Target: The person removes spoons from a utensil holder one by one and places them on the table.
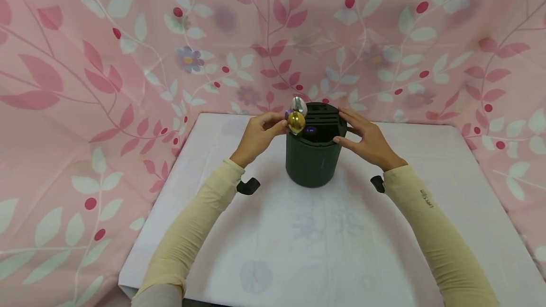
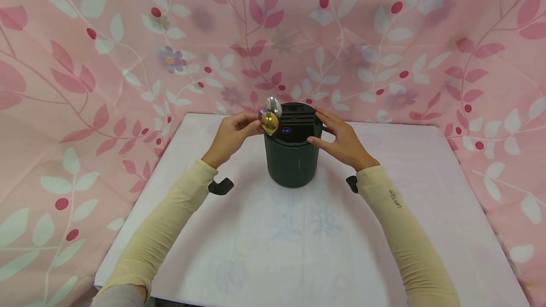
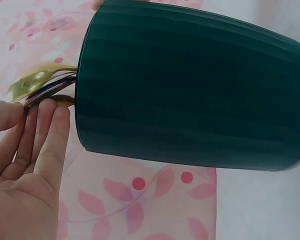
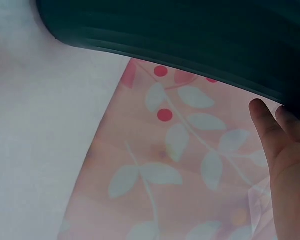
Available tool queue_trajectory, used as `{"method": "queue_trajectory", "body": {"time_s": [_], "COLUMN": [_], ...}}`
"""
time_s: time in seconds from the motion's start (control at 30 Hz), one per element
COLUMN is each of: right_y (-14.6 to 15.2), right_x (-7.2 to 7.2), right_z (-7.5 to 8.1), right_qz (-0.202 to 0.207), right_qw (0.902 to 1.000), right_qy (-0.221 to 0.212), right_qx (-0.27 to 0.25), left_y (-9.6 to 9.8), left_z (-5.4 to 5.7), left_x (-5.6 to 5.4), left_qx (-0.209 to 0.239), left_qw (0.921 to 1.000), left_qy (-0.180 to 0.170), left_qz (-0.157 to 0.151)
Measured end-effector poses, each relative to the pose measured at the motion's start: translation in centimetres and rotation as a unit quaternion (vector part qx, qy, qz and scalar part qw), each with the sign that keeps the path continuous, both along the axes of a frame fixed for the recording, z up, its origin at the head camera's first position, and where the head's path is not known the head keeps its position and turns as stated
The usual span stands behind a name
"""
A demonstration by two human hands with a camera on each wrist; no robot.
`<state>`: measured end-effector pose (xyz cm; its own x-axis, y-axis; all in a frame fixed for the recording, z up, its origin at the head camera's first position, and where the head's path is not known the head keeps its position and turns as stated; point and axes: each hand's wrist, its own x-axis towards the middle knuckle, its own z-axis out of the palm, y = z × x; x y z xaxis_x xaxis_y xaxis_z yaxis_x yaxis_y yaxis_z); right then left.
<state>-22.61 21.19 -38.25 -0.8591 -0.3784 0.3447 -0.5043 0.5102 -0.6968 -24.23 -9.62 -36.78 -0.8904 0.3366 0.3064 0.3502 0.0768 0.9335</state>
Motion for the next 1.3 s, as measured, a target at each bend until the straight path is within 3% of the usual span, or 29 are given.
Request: {"method": "queue_trajectory", "body": {"time_s": [0.17,0.6,0.87,1.3], "right_y": [-0.6,-0.8,-0.7,-0.9], "right_x": [1.2,1.2,1.1,1.3], "right_z": [1.5,1.3,1.3,1.5], "right_qz": [0.001,-0.003,-0.002,-0.001], "right_qw": [1.0,1.0,0.9999,0.9999], "right_qy": [0.003,0.0,0.001,-0.007], "right_qx": [0.002,-0.007,-0.012,-0.009], "left_y": [0.2,0.6,0.7,0.1], "left_z": [-0.2,0.1,1.6,4.9], "left_x": [0.1,-0.1,-0.2,-0.2], "left_qx": [0.031,0.086,0.123,0.163], "left_qw": [0.9993,0.996,0.9918,0.9863], "left_qy": [-0.016,-0.024,-0.031,0.023], "left_qz": [-0.008,0.003,0.012,0.006]}}
